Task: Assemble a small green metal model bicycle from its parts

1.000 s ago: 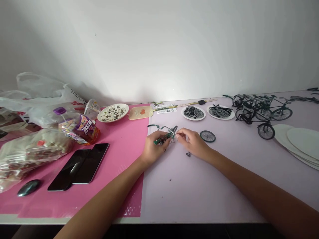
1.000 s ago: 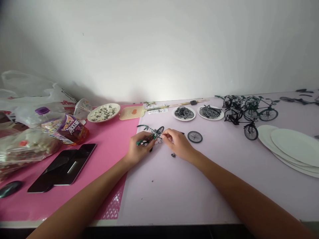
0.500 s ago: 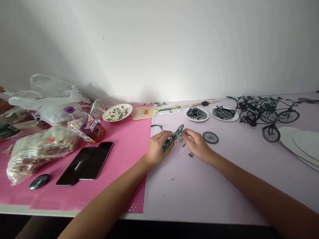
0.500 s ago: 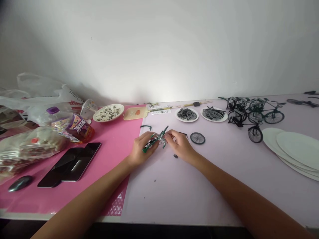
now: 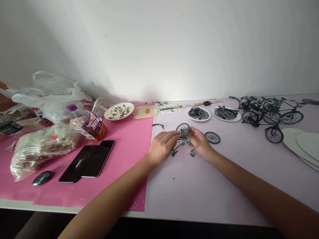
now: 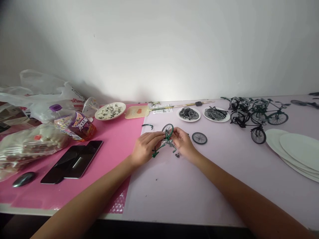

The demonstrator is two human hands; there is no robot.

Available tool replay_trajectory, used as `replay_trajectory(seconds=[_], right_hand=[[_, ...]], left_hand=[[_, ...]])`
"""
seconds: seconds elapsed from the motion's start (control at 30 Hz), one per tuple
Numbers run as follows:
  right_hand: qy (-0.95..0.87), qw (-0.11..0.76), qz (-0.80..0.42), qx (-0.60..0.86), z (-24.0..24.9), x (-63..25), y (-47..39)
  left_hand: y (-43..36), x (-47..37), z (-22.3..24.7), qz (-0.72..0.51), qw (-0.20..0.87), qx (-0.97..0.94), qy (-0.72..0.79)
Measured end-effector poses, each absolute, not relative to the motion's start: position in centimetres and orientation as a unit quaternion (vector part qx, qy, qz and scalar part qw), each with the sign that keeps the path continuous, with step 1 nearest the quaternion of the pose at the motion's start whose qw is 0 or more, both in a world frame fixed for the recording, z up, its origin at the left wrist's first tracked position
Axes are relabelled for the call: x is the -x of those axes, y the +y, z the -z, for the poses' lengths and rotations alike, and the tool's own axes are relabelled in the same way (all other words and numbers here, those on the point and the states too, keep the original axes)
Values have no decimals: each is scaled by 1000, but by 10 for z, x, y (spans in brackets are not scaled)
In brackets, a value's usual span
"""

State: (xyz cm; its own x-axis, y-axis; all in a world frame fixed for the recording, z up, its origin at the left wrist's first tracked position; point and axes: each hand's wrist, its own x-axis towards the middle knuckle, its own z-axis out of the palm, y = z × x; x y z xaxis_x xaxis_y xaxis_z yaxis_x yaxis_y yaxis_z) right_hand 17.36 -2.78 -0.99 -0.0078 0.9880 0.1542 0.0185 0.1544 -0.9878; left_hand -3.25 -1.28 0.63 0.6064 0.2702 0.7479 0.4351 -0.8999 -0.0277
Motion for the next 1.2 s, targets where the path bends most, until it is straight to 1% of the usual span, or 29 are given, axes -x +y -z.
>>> replay_trajectory(seconds=[0.13, 0.23, 0.5, 0.7, 0.9, 1.0, 1.2], right_hand=[[-488, 538, -501, 470, 11, -174, -28], [-450, 542, -518, 484, 11, -173, -29], [-439, 550, -527, 476, 13, -173, -30], [-395, 539, -559, 491, 16, -176, -30], [-396, 520, -578, 489, 13, -177, -34], [-406, 525, -577, 476, 13, -177, -33], [-437, 514, -547, 496, 18, -177, -29]], left_hand=[[-16, 31, -13, 341, 180, 902, -195], [-18, 29, -15, 324, 196, 902, -208], [-17, 30, -9, 329, 185, 900, -216], [-17, 33, -9, 335, 185, 904, -193], [-20, 33, -12, 344, 193, 900, -186], [-20, 33, -12, 349, 194, 898, -184], [-22, 33, -10, 326, 167, 911, -187]])
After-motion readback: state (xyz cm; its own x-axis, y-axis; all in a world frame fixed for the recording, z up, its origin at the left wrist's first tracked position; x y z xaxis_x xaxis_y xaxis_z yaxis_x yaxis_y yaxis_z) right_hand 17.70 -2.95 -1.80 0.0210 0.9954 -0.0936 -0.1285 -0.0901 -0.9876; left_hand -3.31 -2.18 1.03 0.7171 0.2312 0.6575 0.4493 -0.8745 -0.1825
